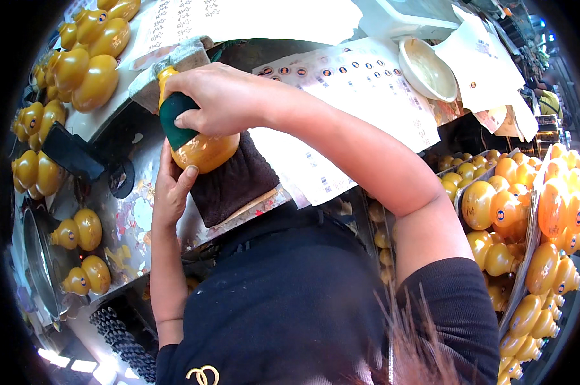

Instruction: The person repeatedly picks up small yellow gourds from a metal tray, wipes each one with a green cloth, and places it back on the tray. The person handles the gourds one at a time, rotating them to wipe different sides before returning them to the tray.

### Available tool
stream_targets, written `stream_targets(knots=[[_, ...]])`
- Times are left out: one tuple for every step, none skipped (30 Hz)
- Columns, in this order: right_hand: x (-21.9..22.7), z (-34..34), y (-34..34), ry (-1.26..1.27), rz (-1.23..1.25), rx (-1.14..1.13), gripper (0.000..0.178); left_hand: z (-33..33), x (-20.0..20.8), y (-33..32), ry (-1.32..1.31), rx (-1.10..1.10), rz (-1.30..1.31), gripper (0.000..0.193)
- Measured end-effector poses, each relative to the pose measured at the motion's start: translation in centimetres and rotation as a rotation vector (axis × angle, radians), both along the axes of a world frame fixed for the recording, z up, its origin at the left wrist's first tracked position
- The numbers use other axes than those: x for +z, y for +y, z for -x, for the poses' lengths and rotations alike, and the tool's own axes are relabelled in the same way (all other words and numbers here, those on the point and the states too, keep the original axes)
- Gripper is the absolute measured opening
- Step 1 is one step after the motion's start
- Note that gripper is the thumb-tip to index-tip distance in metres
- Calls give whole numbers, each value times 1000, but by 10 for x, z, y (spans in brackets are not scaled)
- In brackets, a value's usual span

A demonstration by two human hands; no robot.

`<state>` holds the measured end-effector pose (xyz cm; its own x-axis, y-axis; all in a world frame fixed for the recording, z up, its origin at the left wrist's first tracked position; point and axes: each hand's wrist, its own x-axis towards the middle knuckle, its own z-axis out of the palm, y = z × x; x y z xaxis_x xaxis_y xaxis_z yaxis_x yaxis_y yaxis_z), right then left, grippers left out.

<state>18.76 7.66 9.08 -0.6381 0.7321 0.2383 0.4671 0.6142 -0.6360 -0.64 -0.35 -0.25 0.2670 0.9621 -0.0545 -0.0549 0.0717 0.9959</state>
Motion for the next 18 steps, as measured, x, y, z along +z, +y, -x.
stream_targets(knots=[[-1, 1, 2, -6, -12, -9, 36, 0, 0, 0, -7, 1, 2, 88], [-6, 4, 3, 14, -36, -52, 35, -1, 0, 0, -14, 3, 3, 89], [-13, 5, 5, 72, -165, -87, 34, -1, 1, 1, -24, 1, 3, 89], [-22, 5, 7, 130, -295, -124, 33, -2, 2, 1, -7, 5, -9, 88], [-28, 5, 8, 191, -423, -154, 32, -1, 2, 1, 14, 15, -20, 87], [-29, 4, -2, 258, -401, -190, 30, 0, 2, 3, 30, 24, -33, 86], [-23, 2, -18, 348, -199, -273, 34, 0, 1, 7, -13, 54, -73, 85], [-22, -1, -31, 397, -140, -325, 35, -3, -2, 13, -57, 81, -104, 84], [-23, -3, -43, 446, -77, -379, 36, -5, -4, 16, -99, 108, -131, 84], [-26, -4, -55, 382, 0, -370, 39, -10, -2, 16, 46, 151, -136, 85], [-32, -6, -62, 323, 73, -364, 43, -13, 0, 16, 82, 159, -122, 82], [-41, -7, -62, 300, 47, -406, 42, -16, 1, 16, 118, 166, -109, 80], [-47, -9, -61, 359, 96, -418, 42, -18, 2, 15, 155, 173, -97, 78], [-52, -12, -59, 419, 141, -432, 43, -16, 1, 16, 167, 136, -120, 73], [-56, -14, -57, 479, 186, -444, 43, -17, 1, 16, 158, 137, -110, 73], [-59, -16, -56, 531, 219, -450, 46, -18, 2, 16, 150, 138, -100, 73], [-63, -19, -54, 552, 256, -470, 47, -18, 3, 16, 144, 141, -92, 73], [-67, -21, -52, 573, 294, -489, 48, -17, 1, 16, 163, 141, -95, 73]])
